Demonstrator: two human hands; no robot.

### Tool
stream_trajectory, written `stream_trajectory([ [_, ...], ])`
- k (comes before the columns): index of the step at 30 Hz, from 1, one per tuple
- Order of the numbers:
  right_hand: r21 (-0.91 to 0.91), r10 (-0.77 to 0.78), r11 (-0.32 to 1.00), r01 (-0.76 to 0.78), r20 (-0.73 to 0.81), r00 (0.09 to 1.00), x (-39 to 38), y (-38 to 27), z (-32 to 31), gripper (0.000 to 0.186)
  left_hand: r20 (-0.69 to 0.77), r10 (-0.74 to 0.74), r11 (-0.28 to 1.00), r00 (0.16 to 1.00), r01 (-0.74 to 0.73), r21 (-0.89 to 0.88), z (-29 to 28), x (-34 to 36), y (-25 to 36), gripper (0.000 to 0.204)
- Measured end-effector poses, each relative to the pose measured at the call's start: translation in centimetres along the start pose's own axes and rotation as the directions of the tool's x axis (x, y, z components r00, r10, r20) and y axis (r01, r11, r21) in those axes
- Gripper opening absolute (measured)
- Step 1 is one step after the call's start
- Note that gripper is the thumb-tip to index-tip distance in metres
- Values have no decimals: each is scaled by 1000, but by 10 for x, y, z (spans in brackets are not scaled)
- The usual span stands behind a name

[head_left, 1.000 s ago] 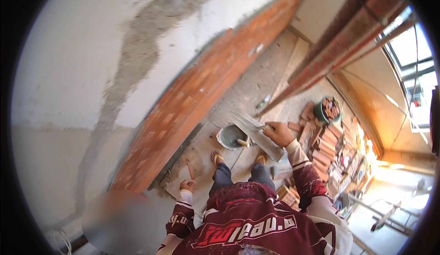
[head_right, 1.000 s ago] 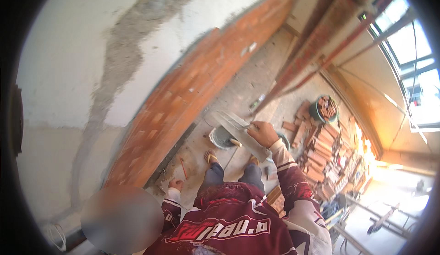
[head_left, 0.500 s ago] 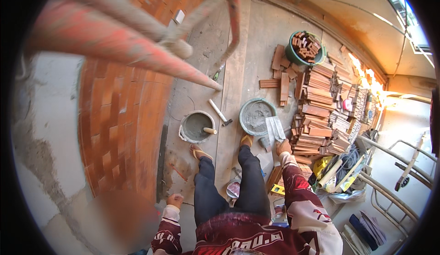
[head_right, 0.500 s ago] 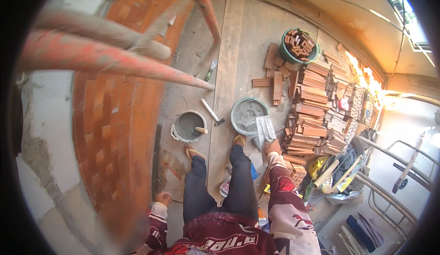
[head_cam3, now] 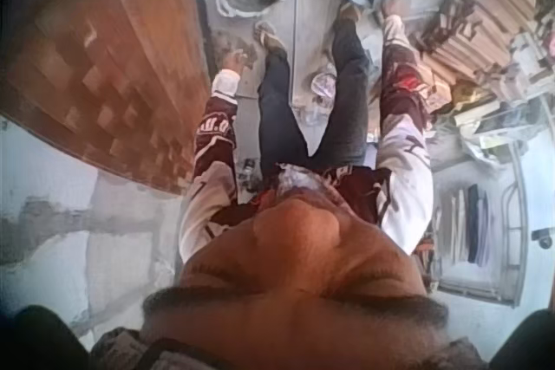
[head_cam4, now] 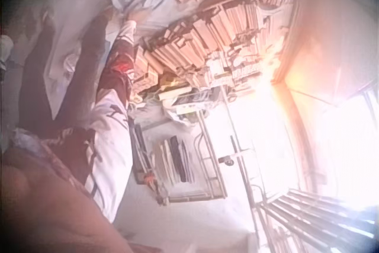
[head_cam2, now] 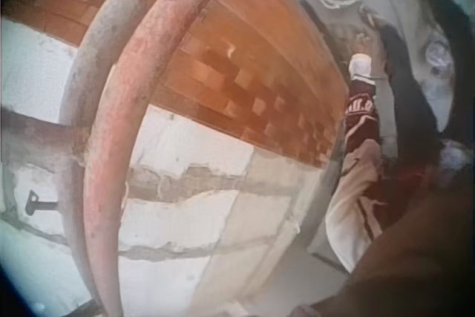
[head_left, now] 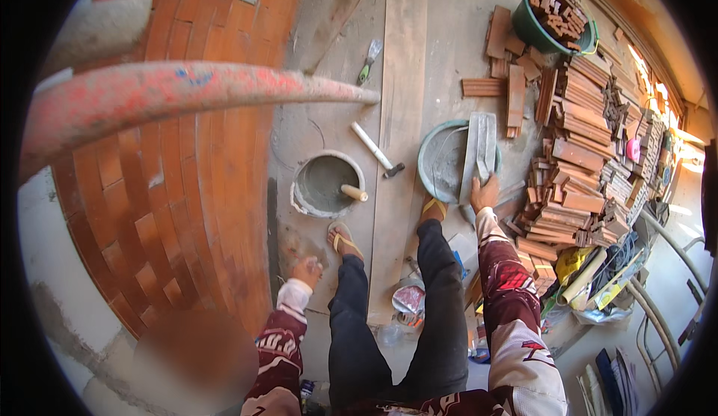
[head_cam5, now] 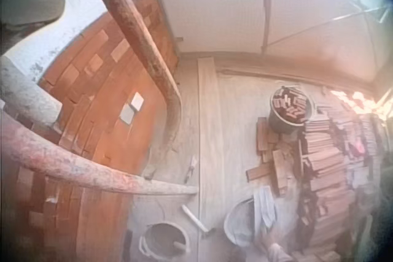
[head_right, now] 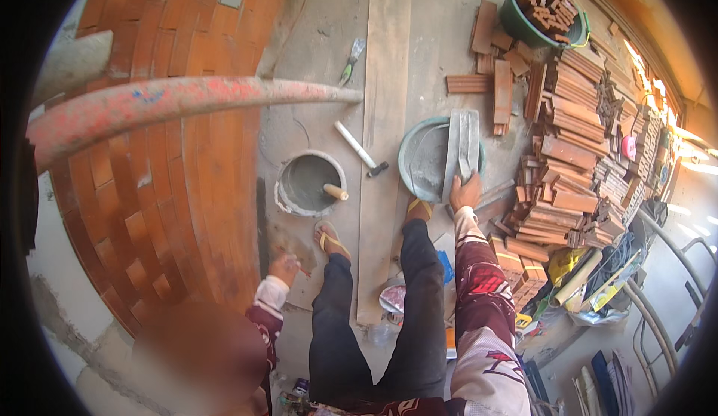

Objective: The person applies cement to the back of a terracotta tile using a trowel, then places and presses the tile onto a partially tiled wall. They repeat this process, adjusting tiles and applying cement to ensure proper alignment and adhesion.

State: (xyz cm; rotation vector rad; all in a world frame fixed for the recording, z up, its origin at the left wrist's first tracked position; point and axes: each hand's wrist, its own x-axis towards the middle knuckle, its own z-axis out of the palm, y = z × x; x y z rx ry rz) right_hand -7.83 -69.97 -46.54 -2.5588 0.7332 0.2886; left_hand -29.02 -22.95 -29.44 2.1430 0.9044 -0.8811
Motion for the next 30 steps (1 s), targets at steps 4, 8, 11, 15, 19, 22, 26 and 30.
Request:
stream_trajectory([
  [4, 18, -458, 885, 465, -146, 877, -80, -80, -3, 57, -76, -75, 997, 994, 76, 20, 6, 65, -49, 35],
  [8, 246, -497, 862, 444, 236, 835, -157, -124, 57, 58, -131, -95, 992, 987, 105, 66, 16, 119, -73, 41],
  [11, 193, -269, 961, 197, 504, 820, -197, -121, 105, 61, -116, -165, 983, 980, 153, -103, 13, 168, -75, 72],
  [15, 316, -312, 938, 144, 586, 748, -235, -121, 79, 55, -251, -278, 936, 927, 202, -289, 12, 232, -109, 111],
  [19, 343, -224, 939, 34, 530, 818, -247, -85, 8, 45, -190, -259, 889, 947, 157, -430, 11, 253, -85, 63],
  [22, 243, -48, 967, -72, 453, 890, -259, -39, -50, 37, -195, -162, 865, 967, 44, -500, 6, 250, -70, 34],
  [26, 205, 128, 956, -211, 357, 925, -283, 28, -105, 35, 189, -34, 398, 981, 187, -898, 17, 213, 13, 42],
  [30, 134, 207, 953, -270, 363, 909, -298, 76, -135, 37, -122, -349, 795, 929, 225, -563, 26, 182, 87, 74],
])
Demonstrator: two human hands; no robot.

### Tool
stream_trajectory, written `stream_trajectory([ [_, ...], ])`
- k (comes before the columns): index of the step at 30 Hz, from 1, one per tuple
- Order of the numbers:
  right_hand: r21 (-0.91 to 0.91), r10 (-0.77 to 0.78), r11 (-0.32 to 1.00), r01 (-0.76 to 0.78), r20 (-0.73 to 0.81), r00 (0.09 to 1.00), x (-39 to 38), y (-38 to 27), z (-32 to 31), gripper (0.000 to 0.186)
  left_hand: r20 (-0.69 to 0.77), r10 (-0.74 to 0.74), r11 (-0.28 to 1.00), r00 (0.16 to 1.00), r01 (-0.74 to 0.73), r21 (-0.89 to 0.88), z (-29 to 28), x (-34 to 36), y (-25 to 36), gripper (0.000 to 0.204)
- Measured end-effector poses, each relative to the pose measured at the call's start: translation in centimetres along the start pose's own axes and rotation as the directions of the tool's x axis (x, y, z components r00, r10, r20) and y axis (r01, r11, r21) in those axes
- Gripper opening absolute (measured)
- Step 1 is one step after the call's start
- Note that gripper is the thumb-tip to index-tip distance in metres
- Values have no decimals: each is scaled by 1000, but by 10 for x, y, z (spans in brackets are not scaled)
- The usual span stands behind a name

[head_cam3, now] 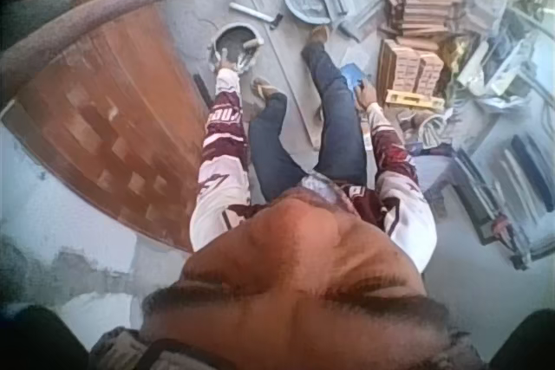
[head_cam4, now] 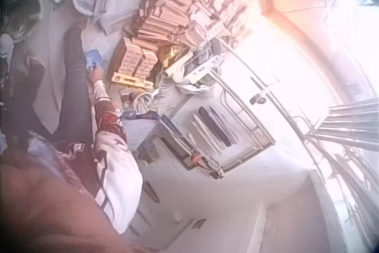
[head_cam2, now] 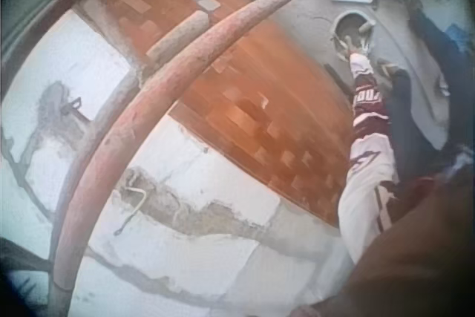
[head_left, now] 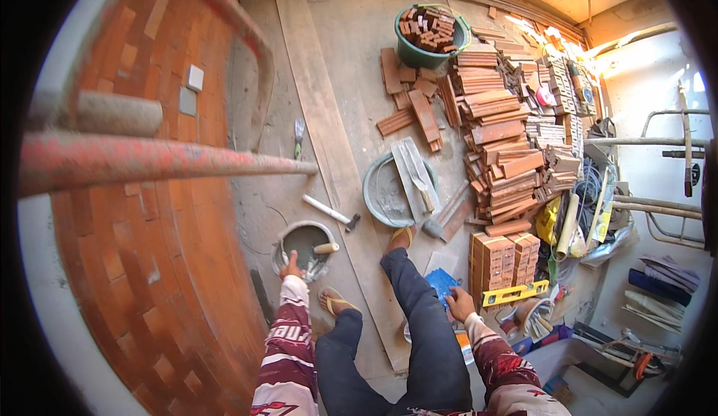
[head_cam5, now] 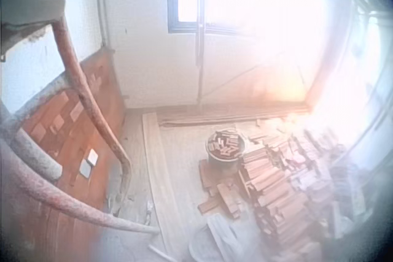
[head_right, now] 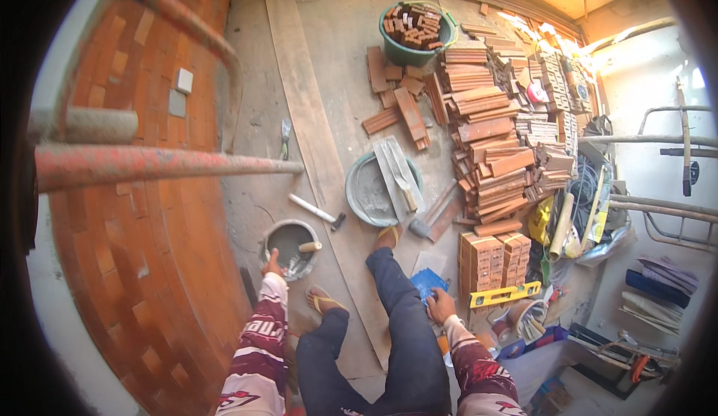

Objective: The person applies cement to the back of a terracotta tile using a trowel, then places and presses the tile onto a partially tiled wall. They repeat this process, adjusting tiles and applying cement to ensure proper alignment and adhesion.

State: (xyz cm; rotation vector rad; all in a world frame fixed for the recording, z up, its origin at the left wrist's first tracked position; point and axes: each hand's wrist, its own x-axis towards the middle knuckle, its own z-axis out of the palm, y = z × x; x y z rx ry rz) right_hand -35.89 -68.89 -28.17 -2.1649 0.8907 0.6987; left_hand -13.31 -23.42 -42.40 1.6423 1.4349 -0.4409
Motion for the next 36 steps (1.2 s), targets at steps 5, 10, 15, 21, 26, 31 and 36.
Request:
stream_trajectory([
  [5, -25, 30, 999, -28, 80, 996, -17, 39, -43, 41, -93, 16, 1000, 996, -14, 14, 4, -94, 30, 73],
  [10, 29, 20, 999, -23, 90, 996, -16, 85, -66, 39, 28, 71, 977, 997, -75, 197, -47, -233, 141, 61],
  [15, 229, -26, 973, 14, 48, 998, 8, 105, -88, 31, 282, 218, 976, 934, -217, -37, -60, -370, 212, 45],
  [21, 576, 45, 814, -79, 73, 996, 18, 64, -130, 27, 518, 401, 908, 755, -255, -331, -47, -505, 334, 52],
  [26, 517, 22, 855, 45, -122, 992, 13, 77, -150, 27, 578, 535, 842, 616, -330, -427, -12, -573, 411, 64],
  [31, 539, 164, 837, -96, -80, 983, -23, 44, -204, 16, 606, 595, 804, 528, -387, -452, 26, -587, 477, 73],
  [36, 553, 428, 769, -319, -75, 901, 14, 135, -149, 13, 580, 637, 771, 508, -437, -463, 78, -553, 574, 50],
])
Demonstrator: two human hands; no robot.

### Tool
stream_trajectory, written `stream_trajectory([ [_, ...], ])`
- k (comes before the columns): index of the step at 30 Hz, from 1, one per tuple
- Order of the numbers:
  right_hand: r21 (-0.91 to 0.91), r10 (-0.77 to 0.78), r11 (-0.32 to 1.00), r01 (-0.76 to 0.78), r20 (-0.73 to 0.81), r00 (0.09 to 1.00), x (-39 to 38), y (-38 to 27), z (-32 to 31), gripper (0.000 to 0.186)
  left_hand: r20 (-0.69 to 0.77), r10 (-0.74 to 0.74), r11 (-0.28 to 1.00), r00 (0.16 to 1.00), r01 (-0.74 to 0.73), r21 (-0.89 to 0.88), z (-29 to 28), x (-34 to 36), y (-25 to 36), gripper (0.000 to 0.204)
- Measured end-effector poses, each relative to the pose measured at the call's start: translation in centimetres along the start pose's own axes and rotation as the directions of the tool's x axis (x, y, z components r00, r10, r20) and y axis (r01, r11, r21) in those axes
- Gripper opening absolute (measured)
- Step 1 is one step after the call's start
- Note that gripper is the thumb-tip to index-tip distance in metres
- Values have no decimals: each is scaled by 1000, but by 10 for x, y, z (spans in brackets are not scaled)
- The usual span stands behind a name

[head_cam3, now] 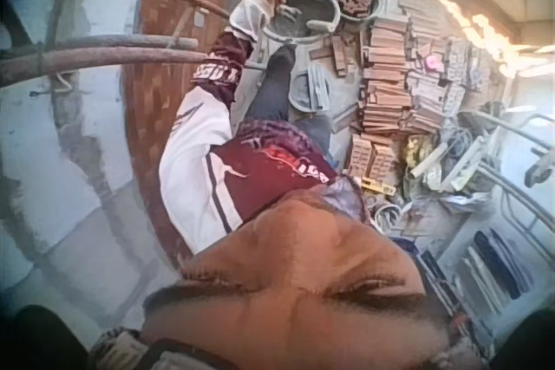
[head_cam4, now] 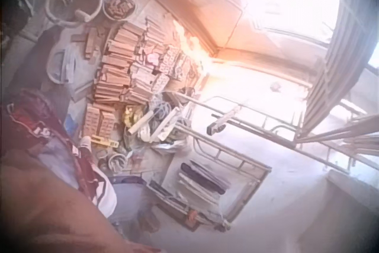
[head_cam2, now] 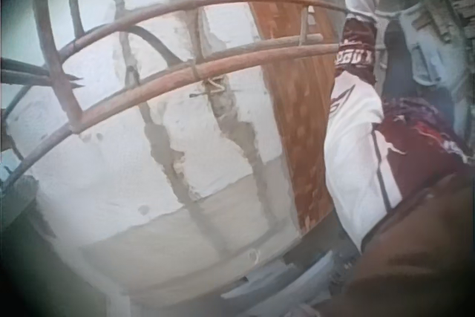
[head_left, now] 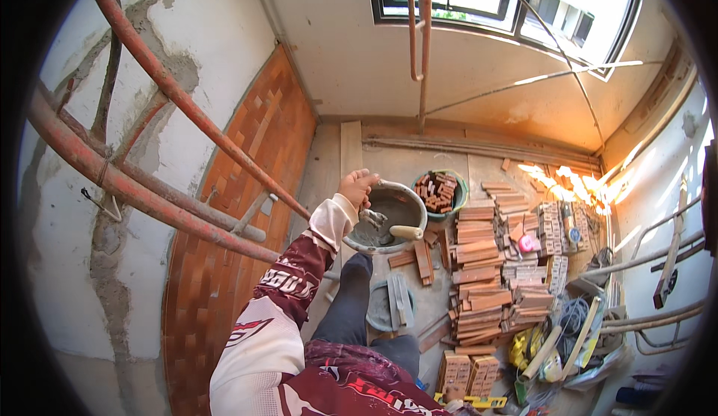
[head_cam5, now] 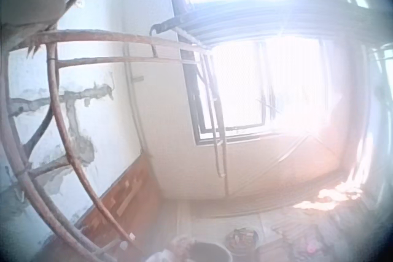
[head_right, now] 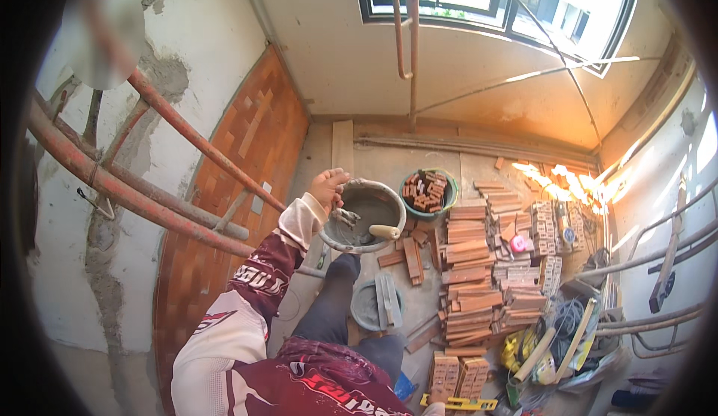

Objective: The person applies cement to the back of a terracotta tile using a trowel, then places and presses the tile onto a partially tiled wall. They repeat this process, adjusting tiles and applying cement to ensure proper alignment and adhesion.

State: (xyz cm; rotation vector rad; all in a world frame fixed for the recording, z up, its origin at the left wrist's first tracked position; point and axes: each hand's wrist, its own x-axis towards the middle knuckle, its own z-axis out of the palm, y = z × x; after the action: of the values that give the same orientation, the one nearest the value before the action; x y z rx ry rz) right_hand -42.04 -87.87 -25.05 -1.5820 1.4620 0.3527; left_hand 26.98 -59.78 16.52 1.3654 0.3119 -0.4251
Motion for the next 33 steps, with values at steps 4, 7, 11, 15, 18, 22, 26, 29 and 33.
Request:
stream_trajectory([
  [4, -49, 80, 996, -78, 40, 996, -9, -98, 8, 14, -94, 70, 992, 993, -59, 116, -2, 118, -19, 39],
  [7, -141, 51, 990, -29, 153, 987, -5, -207, 30, 14, -308, -1, 978, 951, 65, 197, -70, 212, -67, 39],
  [11, -186, 18, 982, 20, 197, 980, 12, -330, 60, 16, -648, -62, 881, 759, 347, 323, -118, 322, -161, 73],
  [15, -242, 7, 970, 40, 190, 982, 20, -445, 71, 17, -780, -152, 890, 607, 428, 160, -177, 369, -265, 83],
  [18, -293, 26, 956, 20, 150, 988, 16, -522, 60, 18, -821, -217, 910, 529, 413, 25, -213, 398, -296, 77],
  [22, -379, 30, 925, 21, 127, 991, 20, -625, 53, 20, -841, -370, 884, 394, 428, -189, -263, 441, -323, 73],
  [26, -445, 45, 896, 8, 108, 993, 27, -691, 67, 22, -831, -470, 770, 298, 598, -221, -291, 474, -270, 69],
  [29, -503, 56, 864, 14, 123, 991, 31, -727, 82, 23, -830, -491, 671, 266, 723, -165, -308, 493, -202, 69],
  [33, -583, 45, 811, 58, 160, 986, 42, -774, 92, 25, -819, -498, 728, 286, 650, -216, -335, 508, -174, 70],
])
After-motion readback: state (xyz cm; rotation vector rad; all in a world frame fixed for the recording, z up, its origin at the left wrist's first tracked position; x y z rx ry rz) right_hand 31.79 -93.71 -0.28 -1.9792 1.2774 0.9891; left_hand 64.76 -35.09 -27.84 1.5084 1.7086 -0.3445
